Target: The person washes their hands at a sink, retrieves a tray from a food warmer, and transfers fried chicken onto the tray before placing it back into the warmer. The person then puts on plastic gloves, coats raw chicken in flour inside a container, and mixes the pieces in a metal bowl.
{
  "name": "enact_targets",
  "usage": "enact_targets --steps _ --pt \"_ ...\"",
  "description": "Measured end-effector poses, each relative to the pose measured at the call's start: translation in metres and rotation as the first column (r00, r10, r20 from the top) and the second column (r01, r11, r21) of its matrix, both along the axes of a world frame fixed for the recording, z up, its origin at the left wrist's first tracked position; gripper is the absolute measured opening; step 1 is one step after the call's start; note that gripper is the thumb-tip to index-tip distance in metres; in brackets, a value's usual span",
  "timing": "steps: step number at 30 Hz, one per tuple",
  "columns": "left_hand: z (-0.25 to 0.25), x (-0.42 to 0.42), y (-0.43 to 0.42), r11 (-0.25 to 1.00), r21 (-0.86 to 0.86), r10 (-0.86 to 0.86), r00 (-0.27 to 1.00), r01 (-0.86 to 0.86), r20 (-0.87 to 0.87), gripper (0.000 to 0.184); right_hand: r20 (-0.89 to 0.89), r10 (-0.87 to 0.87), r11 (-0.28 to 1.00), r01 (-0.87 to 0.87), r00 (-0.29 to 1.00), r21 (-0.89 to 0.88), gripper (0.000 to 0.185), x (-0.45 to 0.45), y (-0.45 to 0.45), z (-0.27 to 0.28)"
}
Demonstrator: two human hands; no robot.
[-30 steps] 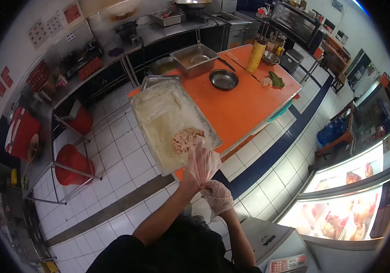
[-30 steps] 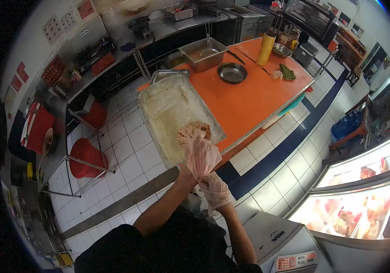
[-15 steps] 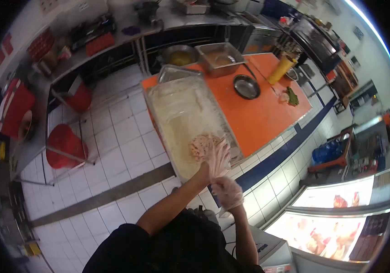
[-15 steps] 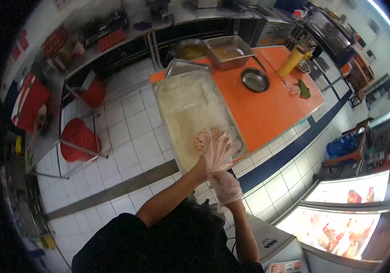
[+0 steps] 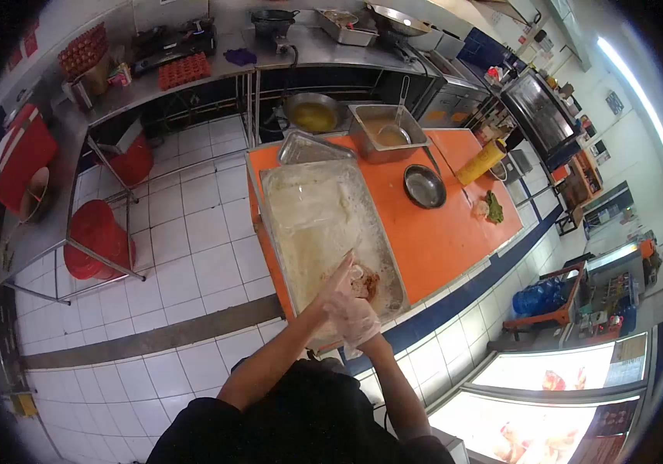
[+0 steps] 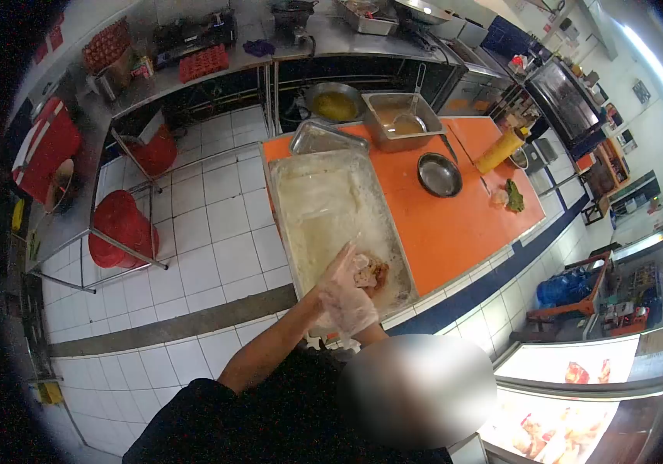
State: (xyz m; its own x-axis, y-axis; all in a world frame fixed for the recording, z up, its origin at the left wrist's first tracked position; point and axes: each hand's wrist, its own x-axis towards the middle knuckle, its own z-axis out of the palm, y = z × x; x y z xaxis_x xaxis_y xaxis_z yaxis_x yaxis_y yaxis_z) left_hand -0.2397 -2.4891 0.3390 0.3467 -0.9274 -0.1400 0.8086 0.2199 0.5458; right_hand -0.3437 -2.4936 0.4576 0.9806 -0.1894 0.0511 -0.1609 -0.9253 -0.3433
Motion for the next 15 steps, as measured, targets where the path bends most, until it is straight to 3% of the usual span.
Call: enact_targets --steps 2,3,4,5,7,8,9,11,12,13,14,15 --pt "0.018 0.006 0.004 0.998 -0.01 0.065 0.997 -0.064 0.052 0.084 0.052 0.289 0.904 -0.255 0.956 -0.345 0.024 -0.001 0.005 -0.009" --pt "0.025 0.011 0.001 0.991 -0.038 0.132 0.986 -0.128 0.101 0.09 0.059 0.284 0.907 -0.248 0.957 -0.34 0.024 0.0 0.002 -0.005" --pt "0.015 0.017 -0.005 0.991 -0.032 0.129 0.986 -0.127 0.108 0.09 0.034 0.106 0.993 -0.104 0.994 -0.05 0.025 0.004 -0.003 0.001" --pt "-0.001 0.025 -0.01 0.996 -0.001 0.084 0.971 -0.085 0.222 0.086 -0.045 -0.054 0.969 0.063 0.998 0.24 0.027 0.007 -0.006 0.002" --pt "-0.036 0.041 -0.02 0.997 0.077 -0.017 0.906 -0.017 0.423 0.078 0.039 0.008 0.948 -0.02 0.999 0.319 0.025 0.004 -0.009 -0.009" --pt "-0.044 0.038 -0.027 0.992 0.113 0.008 0.932 -0.053 0.363 0.079 0.123 0.052 0.92 -0.095 0.991 0.38 0.023 0.0 -0.012 -0.016" --pt "-0.011 0.037 -0.028 0.984 0.15 0.067 0.981 -0.095 0.181 0.08 0.11 0.051 0.914 -0.091 0.993 0.395 0.023 -0.002 -0.009 -0.012" --pt "0.039 0.037 -0.027 0.971 0.194 0.156 0.986 -0.141 -0.064 0.082 0.257 0.153 0.956 -0.209 0.954 0.207 0.022 -0.001 -0.003 0.005" --pt "0.052 0.037 -0.027 0.972 0.172 0.183 0.976 -0.161 -0.121 0.083 0.152 -0.005 0.948 -0.044 0.988 0.314 0.029 -0.003 -0.013 0.005" --pt "0.054 0.036 -0.025 0.973 0.135 0.205 0.966 -0.184 -0.155 0.086 0.15 0.01 0.94 -0.06 0.989 0.336 0.029 -0.004 -0.026 0.011" --pt "0.055 0.034 -0.024 0.973 0.099 0.223 0.956 -0.208 -0.19 0.088 -0.049 -0.199 0.894 0.202 0.979 0.401 0.034 -0.004 -0.043 0.019" --pt "0.052 0.032 -0.022 0.969 0.002 0.24 0.936 -0.247 -0.258 0.094 -0.259 -0.372 0.797 0.449 0.892 0.404 0.038 -0.003 -0.057 0.021"
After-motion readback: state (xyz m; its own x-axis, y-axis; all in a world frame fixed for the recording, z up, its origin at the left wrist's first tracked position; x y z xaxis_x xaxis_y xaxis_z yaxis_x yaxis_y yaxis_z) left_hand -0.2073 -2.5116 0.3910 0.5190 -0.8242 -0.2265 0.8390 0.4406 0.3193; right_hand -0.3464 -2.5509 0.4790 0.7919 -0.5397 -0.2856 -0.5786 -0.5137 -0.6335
